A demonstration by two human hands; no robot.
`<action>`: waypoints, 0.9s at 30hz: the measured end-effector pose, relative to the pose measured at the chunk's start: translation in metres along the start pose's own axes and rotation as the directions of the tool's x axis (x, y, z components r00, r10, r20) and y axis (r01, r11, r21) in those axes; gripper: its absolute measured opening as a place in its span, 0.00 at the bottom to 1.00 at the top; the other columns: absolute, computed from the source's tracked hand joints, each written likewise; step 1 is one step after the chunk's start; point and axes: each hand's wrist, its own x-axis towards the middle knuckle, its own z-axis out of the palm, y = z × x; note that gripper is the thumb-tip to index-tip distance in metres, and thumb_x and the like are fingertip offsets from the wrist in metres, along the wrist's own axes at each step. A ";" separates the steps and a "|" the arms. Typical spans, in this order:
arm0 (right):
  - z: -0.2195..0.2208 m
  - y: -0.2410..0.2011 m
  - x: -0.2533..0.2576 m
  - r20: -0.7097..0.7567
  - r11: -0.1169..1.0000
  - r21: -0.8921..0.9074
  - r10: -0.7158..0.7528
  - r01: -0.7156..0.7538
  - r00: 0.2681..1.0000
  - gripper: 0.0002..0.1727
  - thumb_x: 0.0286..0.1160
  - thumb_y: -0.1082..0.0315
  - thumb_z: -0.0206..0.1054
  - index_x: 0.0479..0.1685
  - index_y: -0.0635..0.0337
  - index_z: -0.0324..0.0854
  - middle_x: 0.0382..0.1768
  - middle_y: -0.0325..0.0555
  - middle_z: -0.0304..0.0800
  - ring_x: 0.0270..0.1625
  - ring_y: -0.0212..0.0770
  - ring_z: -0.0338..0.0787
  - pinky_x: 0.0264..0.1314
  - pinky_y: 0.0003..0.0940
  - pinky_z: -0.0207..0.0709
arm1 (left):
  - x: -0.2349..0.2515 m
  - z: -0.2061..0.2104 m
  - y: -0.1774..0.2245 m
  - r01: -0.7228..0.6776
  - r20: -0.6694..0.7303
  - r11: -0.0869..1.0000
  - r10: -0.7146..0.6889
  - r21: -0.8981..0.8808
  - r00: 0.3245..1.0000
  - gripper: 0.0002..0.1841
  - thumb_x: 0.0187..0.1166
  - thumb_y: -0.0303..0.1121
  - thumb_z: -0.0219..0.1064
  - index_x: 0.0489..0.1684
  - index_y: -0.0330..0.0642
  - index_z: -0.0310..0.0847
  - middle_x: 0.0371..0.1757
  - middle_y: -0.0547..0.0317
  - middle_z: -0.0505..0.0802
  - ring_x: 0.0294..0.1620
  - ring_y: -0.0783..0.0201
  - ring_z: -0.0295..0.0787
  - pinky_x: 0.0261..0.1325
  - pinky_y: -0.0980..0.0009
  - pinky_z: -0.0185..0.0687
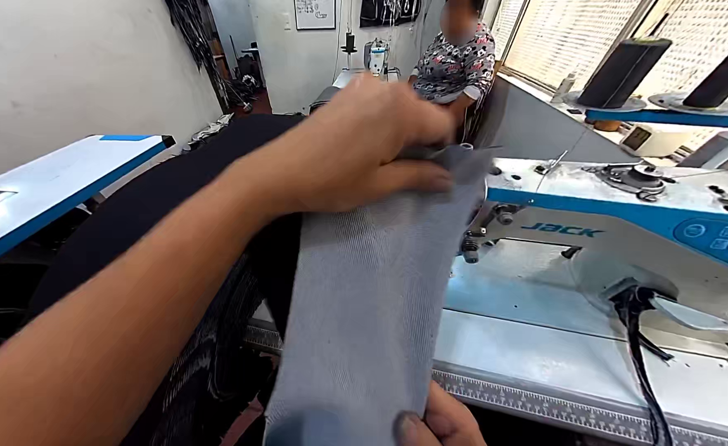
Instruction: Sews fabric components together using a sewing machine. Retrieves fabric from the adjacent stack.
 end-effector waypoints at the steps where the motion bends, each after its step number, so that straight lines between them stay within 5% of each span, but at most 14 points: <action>1: -0.003 -0.002 -0.008 0.008 0.985 0.126 0.114 -0.114 0.993 0.13 0.89 0.64 0.57 0.63 0.42 0.82 0.53 0.19 0.95 0.54 0.17 0.91 0.61 0.22 0.85 | -0.009 0.033 -0.016 0.077 0.039 0.994 -0.074 -0.073 0.996 0.12 0.78 0.37 0.70 0.34 0.36 0.89 0.26 0.56 0.90 0.29 0.66 0.86 0.37 0.65 0.78; 4: -0.022 0.040 -0.040 0.021 0.839 0.330 0.453 -0.433 0.891 0.13 0.82 0.75 0.61 0.61 0.52 0.78 0.47 0.30 0.97 0.49 0.27 0.95 0.58 0.30 0.88 | -0.052 0.158 -0.037 0.350 0.308 0.904 -0.269 -0.246 0.912 0.14 0.80 0.36 0.71 0.41 0.30 0.90 0.34 0.42 0.94 0.41 0.46 0.94 0.52 0.43 0.84; 7: -0.044 0.109 -0.081 -0.098 0.804 0.205 0.585 -0.559 0.805 0.16 0.73 0.82 0.61 0.59 0.63 0.77 0.44 0.29 0.95 0.49 0.22 0.93 0.60 0.28 0.86 | -0.076 0.244 -0.032 0.517 0.527 0.779 -0.289 -0.355 0.799 0.17 0.85 0.37 0.66 0.49 0.27 0.88 0.41 0.37 0.94 0.48 0.41 0.92 0.58 0.40 0.81; 9: -0.059 0.126 -0.092 -0.177 0.818 0.080 0.574 -0.569 0.800 0.14 0.70 0.83 0.63 0.54 0.64 0.81 0.43 0.27 0.95 0.48 0.18 0.92 0.60 0.24 0.85 | -0.072 0.260 -0.025 0.506 0.514 0.761 -0.267 -0.406 0.815 0.16 0.84 0.39 0.67 0.49 0.30 0.89 0.40 0.41 0.94 0.45 0.44 0.93 0.53 0.42 0.83; 11: -0.076 0.120 -0.091 -0.179 0.786 -0.202 0.557 -0.584 0.811 0.11 0.69 0.78 0.69 0.49 0.71 0.84 0.42 0.37 0.95 0.49 0.23 0.92 0.61 0.28 0.85 | -0.062 0.259 -0.019 0.557 0.575 0.737 -0.282 -0.384 0.768 0.18 0.84 0.41 0.68 0.57 0.34 0.87 0.45 0.42 0.95 0.48 0.44 0.93 0.55 0.40 0.82; 14: -0.099 0.083 -0.073 0.042 0.599 -0.705 0.569 -0.379 0.821 0.15 0.75 0.67 0.71 0.44 0.75 0.87 0.36 0.64 0.94 0.42 0.60 0.95 0.51 0.64 0.84 | -0.052 0.253 -0.015 0.686 0.638 0.662 -0.394 -0.302 0.661 0.27 0.78 0.46 0.74 0.68 0.37 0.79 0.45 0.42 0.93 0.47 0.43 0.92 0.55 0.40 0.82; 16: -0.112 0.042 -0.051 0.165 0.520 -0.814 0.636 -0.260 0.754 0.14 0.77 0.66 0.72 0.50 0.71 0.88 0.39 0.64 0.94 0.42 0.66 0.95 0.46 0.71 0.83 | -0.051 0.250 -0.013 0.729 0.631 0.633 -0.460 -0.260 0.625 0.33 0.74 0.48 0.77 0.73 0.38 0.74 0.43 0.44 0.92 0.44 0.45 0.91 0.52 0.43 0.83; 19: -0.131 0.008 -0.011 0.039 0.477 -0.868 0.345 -0.139 0.938 0.08 0.78 0.68 0.69 0.43 0.62 0.92 0.35 0.51 0.95 0.36 0.49 0.96 0.39 0.50 0.88 | -0.058 0.257 -0.013 0.727 0.594 0.649 -0.501 -0.222 0.629 0.36 0.72 0.53 0.77 0.75 0.41 0.73 0.37 0.49 0.91 0.37 0.48 0.90 0.44 0.45 0.83; 21: -0.155 0.033 0.015 -0.006 0.308 -0.951 -0.009 -0.003 1.000 0.11 0.83 0.60 0.64 0.42 0.53 0.91 0.43 0.42 0.96 0.48 0.39 0.94 0.51 0.33 0.86 | -0.062 0.261 -0.009 0.716 0.541 0.658 -0.525 -0.232 0.657 0.36 0.69 0.54 0.79 0.73 0.41 0.76 0.33 0.51 0.91 0.33 0.49 0.89 0.40 0.46 0.83; 24: -0.179 0.071 0.037 0.107 0.170 -0.976 -0.179 0.138 0.978 0.15 0.87 0.56 0.60 0.46 0.51 0.92 0.54 0.44 0.96 0.65 0.45 0.91 0.67 0.35 0.83 | -0.065 0.264 -0.007 0.702 0.491 0.669 -0.539 -0.244 0.684 0.35 0.69 0.54 0.78 0.70 0.41 0.78 0.31 0.53 0.91 0.30 0.52 0.89 0.37 0.49 0.83; 27: -0.182 0.078 0.039 0.179 0.049 -0.981 -0.161 0.189 0.970 0.16 0.89 0.55 0.58 0.45 0.50 0.91 0.53 0.41 0.96 0.65 0.45 0.90 0.69 0.36 0.79 | -0.069 0.264 -0.007 0.708 0.487 0.668 -0.551 -0.228 0.677 0.34 0.71 0.57 0.76 0.69 0.41 0.78 0.30 0.54 0.90 0.31 0.54 0.89 0.37 0.51 0.83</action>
